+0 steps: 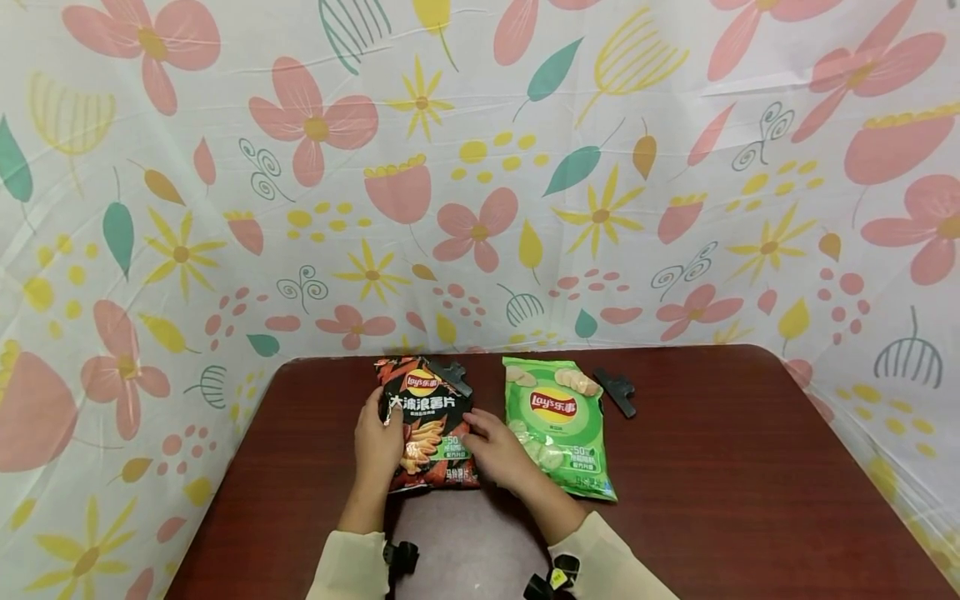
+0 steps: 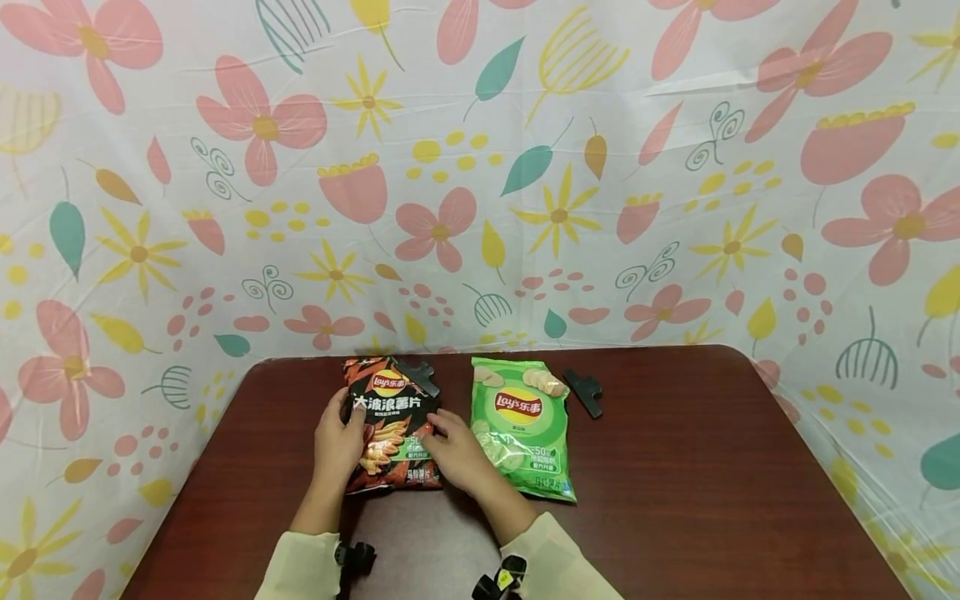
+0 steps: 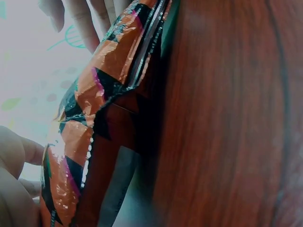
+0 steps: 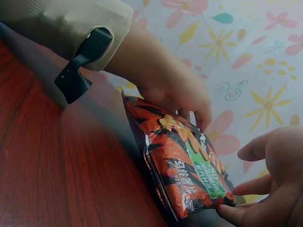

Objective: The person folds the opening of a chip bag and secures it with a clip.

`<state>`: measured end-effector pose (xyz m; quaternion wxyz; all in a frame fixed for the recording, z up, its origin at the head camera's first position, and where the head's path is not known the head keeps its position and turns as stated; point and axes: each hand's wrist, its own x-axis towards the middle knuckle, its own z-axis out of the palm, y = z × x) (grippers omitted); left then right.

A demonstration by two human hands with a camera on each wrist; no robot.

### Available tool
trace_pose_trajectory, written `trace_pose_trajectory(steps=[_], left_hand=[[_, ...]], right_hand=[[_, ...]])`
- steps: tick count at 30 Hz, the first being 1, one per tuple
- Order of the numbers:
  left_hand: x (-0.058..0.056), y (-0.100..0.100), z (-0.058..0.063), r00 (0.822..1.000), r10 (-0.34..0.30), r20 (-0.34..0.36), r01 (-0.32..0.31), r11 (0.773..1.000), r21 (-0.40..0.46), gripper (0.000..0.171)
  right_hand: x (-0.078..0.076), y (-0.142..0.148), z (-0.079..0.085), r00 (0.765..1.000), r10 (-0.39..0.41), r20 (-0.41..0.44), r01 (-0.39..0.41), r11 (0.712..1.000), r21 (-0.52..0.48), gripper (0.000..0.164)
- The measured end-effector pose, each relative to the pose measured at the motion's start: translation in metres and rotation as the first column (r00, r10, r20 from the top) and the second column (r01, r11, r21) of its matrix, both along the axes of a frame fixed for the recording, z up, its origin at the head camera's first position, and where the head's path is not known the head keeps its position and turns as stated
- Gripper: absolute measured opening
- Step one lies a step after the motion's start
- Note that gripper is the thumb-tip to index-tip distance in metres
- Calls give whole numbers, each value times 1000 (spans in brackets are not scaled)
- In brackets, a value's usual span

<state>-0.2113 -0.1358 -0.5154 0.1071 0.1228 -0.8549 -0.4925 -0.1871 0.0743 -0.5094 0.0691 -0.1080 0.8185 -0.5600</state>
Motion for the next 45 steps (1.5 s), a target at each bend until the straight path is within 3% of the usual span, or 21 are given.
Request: trace_pose_trajectory(steps=[4,10,19,34,39,45], left_hand=[[0,0,-1,1000,-12,14,12,1000,-18,57],[2,-1,-1,999,-47,28,48,998,-52,56],[2,-2,-6,994,-85,70,96,979,-179,62],[3,-5,-4,989,-95,117,115,978,-174,64],[3,-6,-3,991,-85,104,102,980,-172,66],[4,-6,1,997,-68,25,71,979,-193,63]], right_hand=[[0,2,0,999,39,4,-39,997,61,45],[0,2,-2,997,73,19,-74,995,71,46],[1,2,-3,997,78,19,-79,994,77,47],[2,0,-3,997,80,20,-81,994,77,48],[2,0,-3,997,70,17,-71,995,71,47],[1,0,-3,998,55,-2,-55,998,23,43]])
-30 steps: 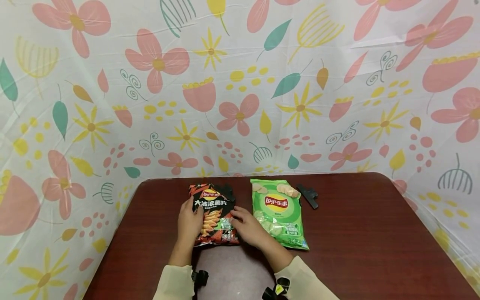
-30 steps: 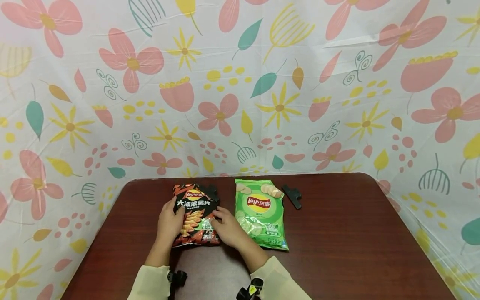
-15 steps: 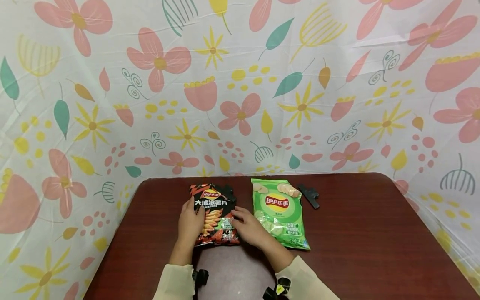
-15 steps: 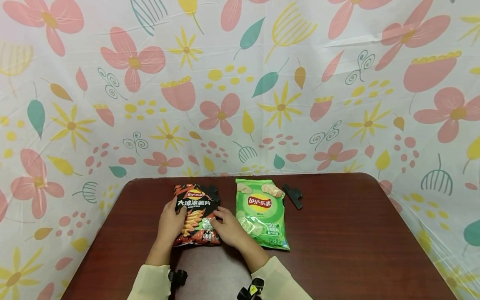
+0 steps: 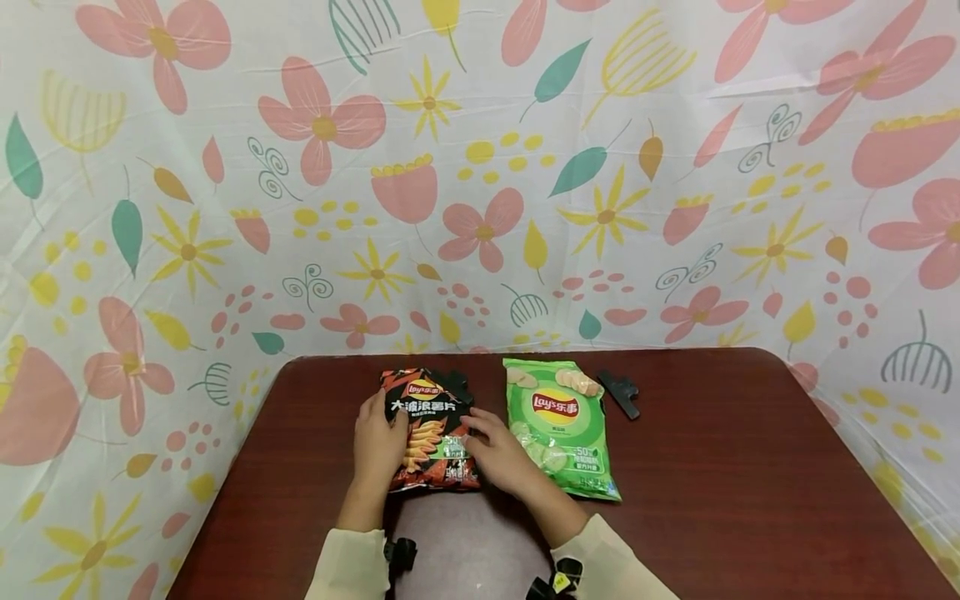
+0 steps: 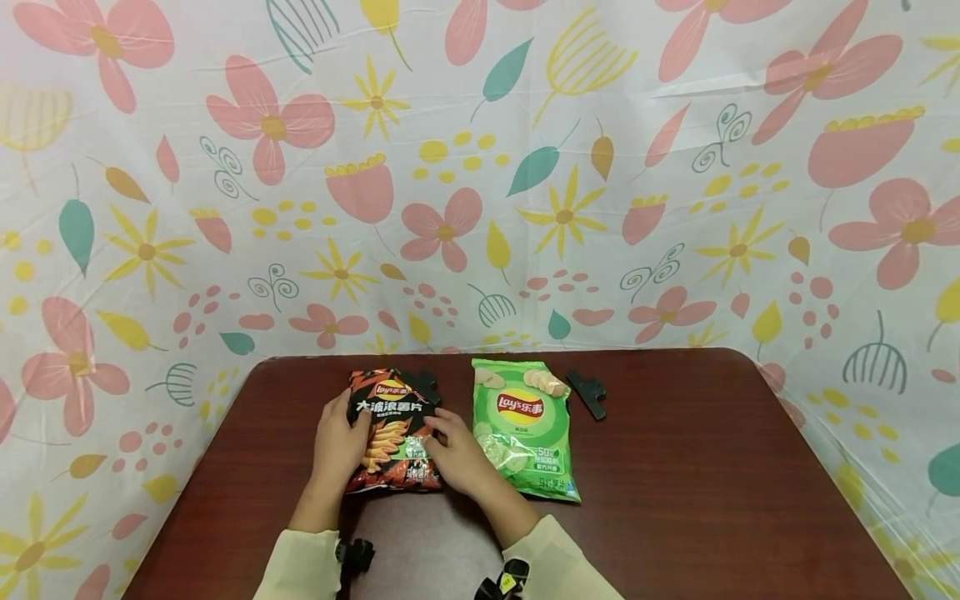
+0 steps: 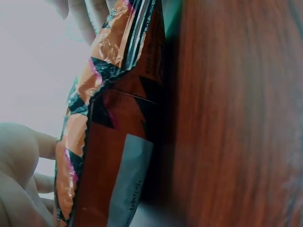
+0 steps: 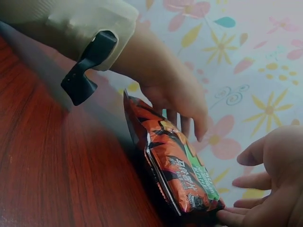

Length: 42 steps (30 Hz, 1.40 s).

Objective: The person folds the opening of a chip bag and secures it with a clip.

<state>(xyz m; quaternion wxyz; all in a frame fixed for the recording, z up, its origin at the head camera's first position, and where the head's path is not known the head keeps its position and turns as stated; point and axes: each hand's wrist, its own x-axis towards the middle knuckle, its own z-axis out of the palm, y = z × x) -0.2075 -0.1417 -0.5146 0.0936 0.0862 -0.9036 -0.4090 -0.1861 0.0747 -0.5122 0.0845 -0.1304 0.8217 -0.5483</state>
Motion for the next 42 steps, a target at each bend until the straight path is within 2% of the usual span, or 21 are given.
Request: trace_pose_trajectory(steps=[13,20,27,37,42], left_hand=[[4,8,16,995,8,-97,-5,999,36,54],[9,15,25,994,-19,-107,30,994,103,50],[10,27,28,988,-60,-143,75,992,101,47],[18,46,31,983,-160,-88,169,980,106,50],[20,54,30,977,-190,-97,202,970,133,49]], right_hand=[[-1,-1,7,997,-65,-31,60,988,-144,40],[-2,0,12,995,-74,-71,61,984,-164,39],[-6,7,18,989,-133,-67,116,970,-213,36],[-8,24,27,984,-168,-50,151,957,-250,38],[-7,33,29,986,-163,-31,150,957,-248,37]])
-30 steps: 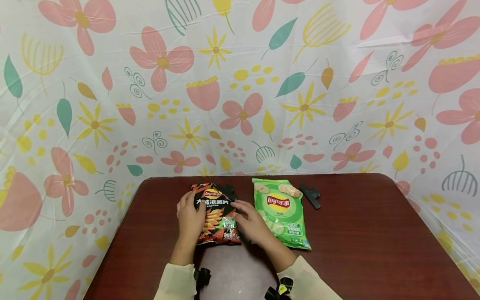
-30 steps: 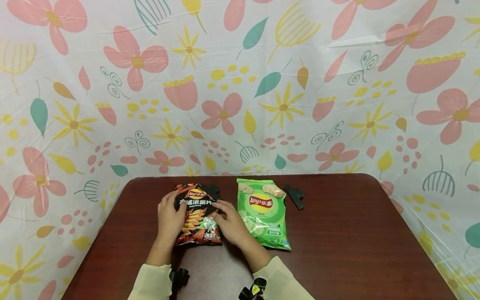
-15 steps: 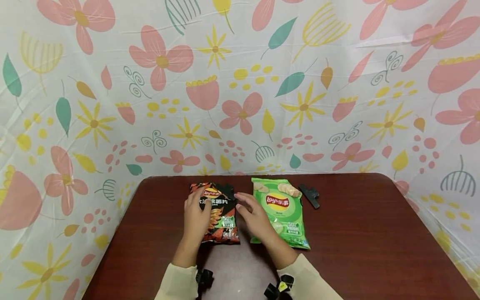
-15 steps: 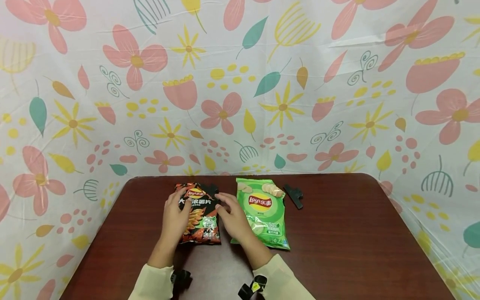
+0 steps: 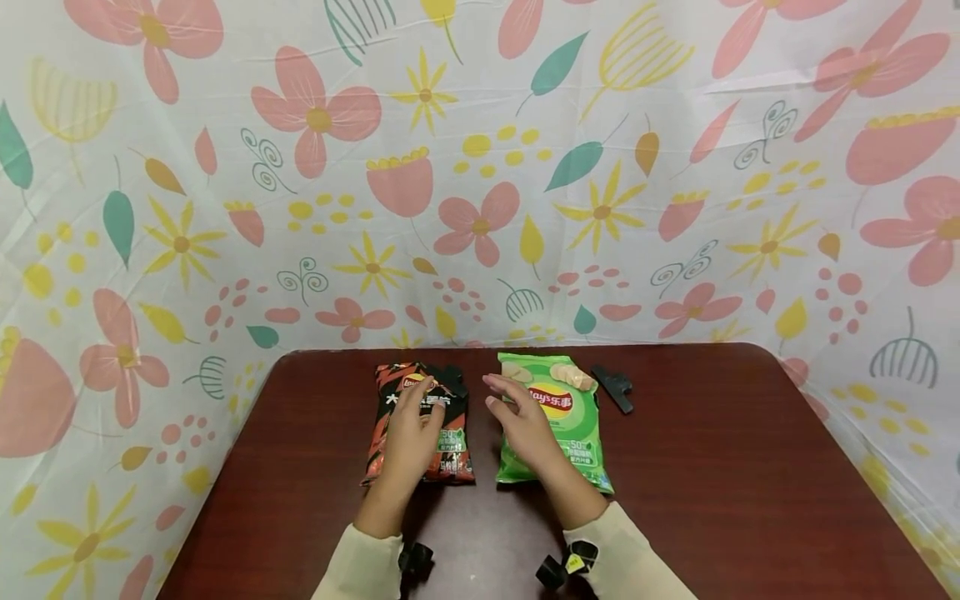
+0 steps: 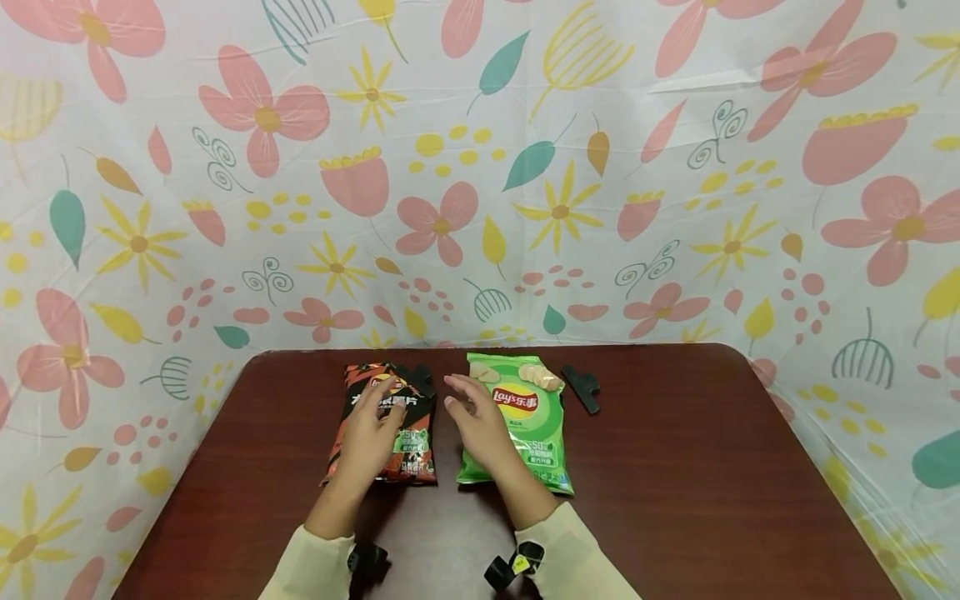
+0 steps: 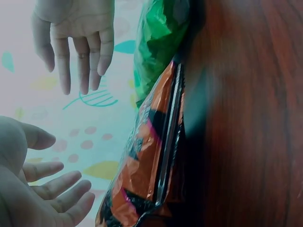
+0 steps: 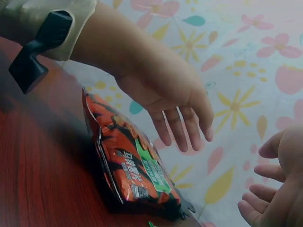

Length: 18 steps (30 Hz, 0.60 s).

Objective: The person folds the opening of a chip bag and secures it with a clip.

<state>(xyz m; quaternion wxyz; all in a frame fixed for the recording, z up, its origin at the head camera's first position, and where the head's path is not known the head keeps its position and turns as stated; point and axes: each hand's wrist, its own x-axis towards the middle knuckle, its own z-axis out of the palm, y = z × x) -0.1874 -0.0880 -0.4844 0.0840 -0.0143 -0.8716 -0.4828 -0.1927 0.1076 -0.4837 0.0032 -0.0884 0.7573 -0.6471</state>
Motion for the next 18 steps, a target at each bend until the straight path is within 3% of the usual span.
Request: trace_pose_trajectory(steps=[18], left_hand=[[1,28,-13,990,-144,-4,144,989,-17,52]], right_hand=[[-2,37,0,997,-71,-13,72,995,69,44]])
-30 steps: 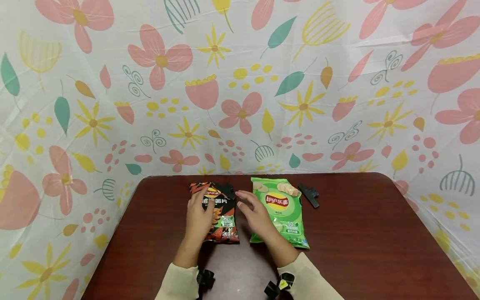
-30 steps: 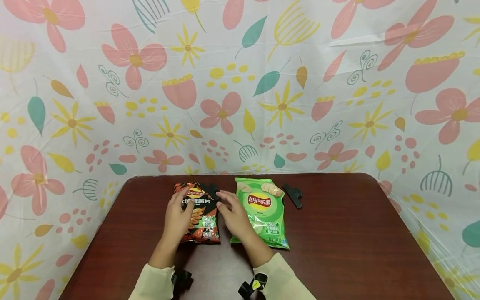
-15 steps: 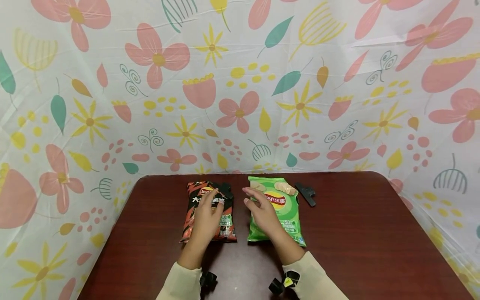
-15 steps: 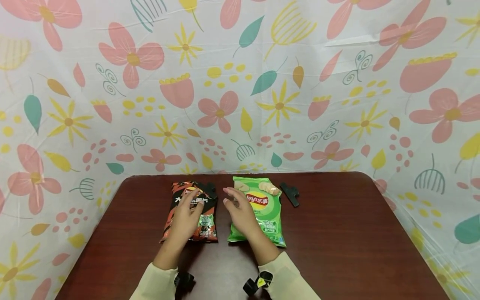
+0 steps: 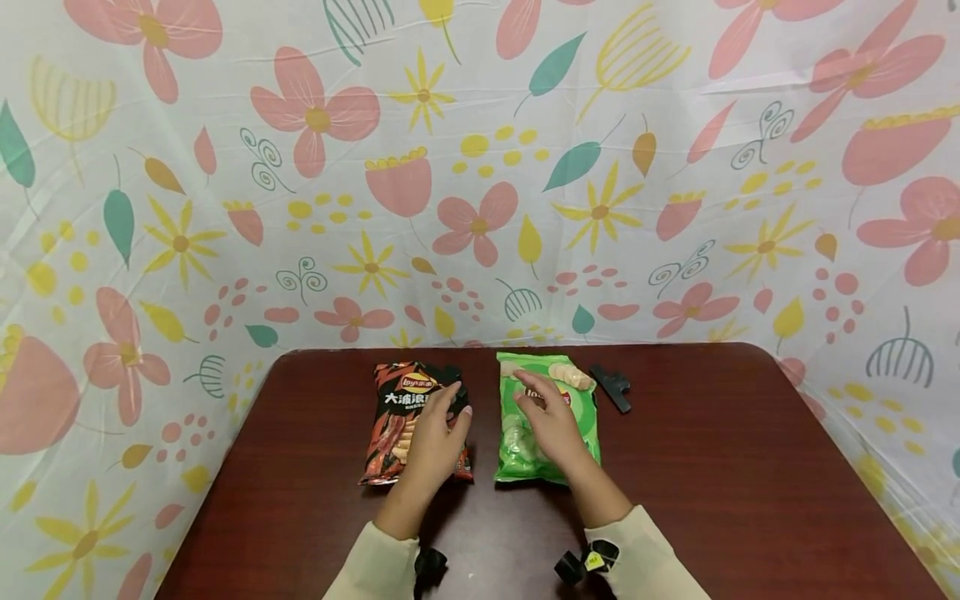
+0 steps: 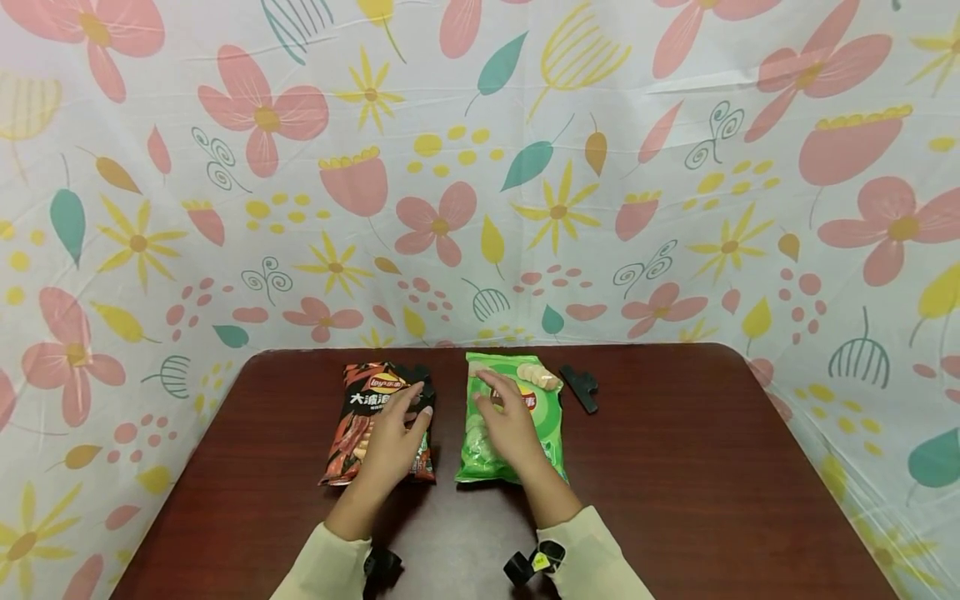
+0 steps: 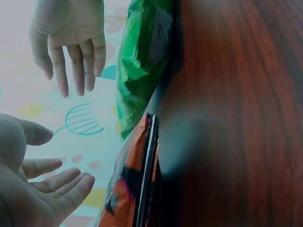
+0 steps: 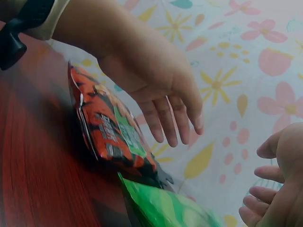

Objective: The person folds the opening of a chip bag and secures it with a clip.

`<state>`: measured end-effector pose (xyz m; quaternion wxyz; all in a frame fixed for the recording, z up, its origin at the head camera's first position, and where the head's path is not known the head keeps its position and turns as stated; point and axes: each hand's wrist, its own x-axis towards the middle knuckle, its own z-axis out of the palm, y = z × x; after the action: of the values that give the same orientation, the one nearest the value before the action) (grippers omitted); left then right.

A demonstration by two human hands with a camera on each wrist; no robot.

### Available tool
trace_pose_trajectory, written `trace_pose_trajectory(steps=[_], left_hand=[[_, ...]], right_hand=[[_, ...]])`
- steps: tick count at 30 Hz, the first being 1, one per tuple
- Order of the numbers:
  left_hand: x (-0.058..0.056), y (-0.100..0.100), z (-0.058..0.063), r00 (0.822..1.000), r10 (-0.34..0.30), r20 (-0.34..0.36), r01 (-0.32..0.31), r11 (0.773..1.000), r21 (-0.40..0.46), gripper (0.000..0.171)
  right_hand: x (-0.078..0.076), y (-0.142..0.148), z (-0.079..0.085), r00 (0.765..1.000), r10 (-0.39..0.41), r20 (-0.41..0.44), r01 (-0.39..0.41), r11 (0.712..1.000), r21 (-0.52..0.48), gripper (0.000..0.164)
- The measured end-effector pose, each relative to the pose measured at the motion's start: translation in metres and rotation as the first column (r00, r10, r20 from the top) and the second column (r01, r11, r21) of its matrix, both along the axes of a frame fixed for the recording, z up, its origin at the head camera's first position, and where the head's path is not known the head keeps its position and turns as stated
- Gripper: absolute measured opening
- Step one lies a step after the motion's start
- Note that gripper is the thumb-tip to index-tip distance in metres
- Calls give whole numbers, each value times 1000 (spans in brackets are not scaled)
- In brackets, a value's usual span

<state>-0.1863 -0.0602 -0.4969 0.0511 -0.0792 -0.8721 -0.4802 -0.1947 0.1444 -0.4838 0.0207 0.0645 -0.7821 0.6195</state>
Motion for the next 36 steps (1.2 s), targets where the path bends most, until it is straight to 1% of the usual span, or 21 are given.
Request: trace_pose_trajectory(steps=[8,10,15,17,23,26,30,36], left_hand=[[-1,13,-7,999,-27,22,27,1000,-7,57],[-1,15,-8,999,-31,24,31,1000,-1,57],[-3,20,-8,998,-52,41,51,998,30,57],[-3,23,-7,998,-53,43,51,998,32,57],[-5,29,-6,998,-36,53,35,999,26,58],[-5,33,-6,997,-37,70,35,999,38,58],[-6,37,-9,994,-56,93,50,997,63,58],[-7,43,-15,991,-82,102,76,995,59,60]], right_hand=[[1,17,-4,998,-24,54,24,1000,5,46],[5,19,5,996,-28,87,27,1000,15,46],[4,29,4,991,-62,115,56,997,61,47],[0,35,-7,991,-88,104,80,994,74,48],[-4,44,-9,990,-111,87,108,993,43,48],[-4,48,-11,988,-119,101,114,992,46,48],[-4,53,-12,983,-134,129,127,990,61,48],[-5,59,-14,981,-147,124,138,987,80,49]])
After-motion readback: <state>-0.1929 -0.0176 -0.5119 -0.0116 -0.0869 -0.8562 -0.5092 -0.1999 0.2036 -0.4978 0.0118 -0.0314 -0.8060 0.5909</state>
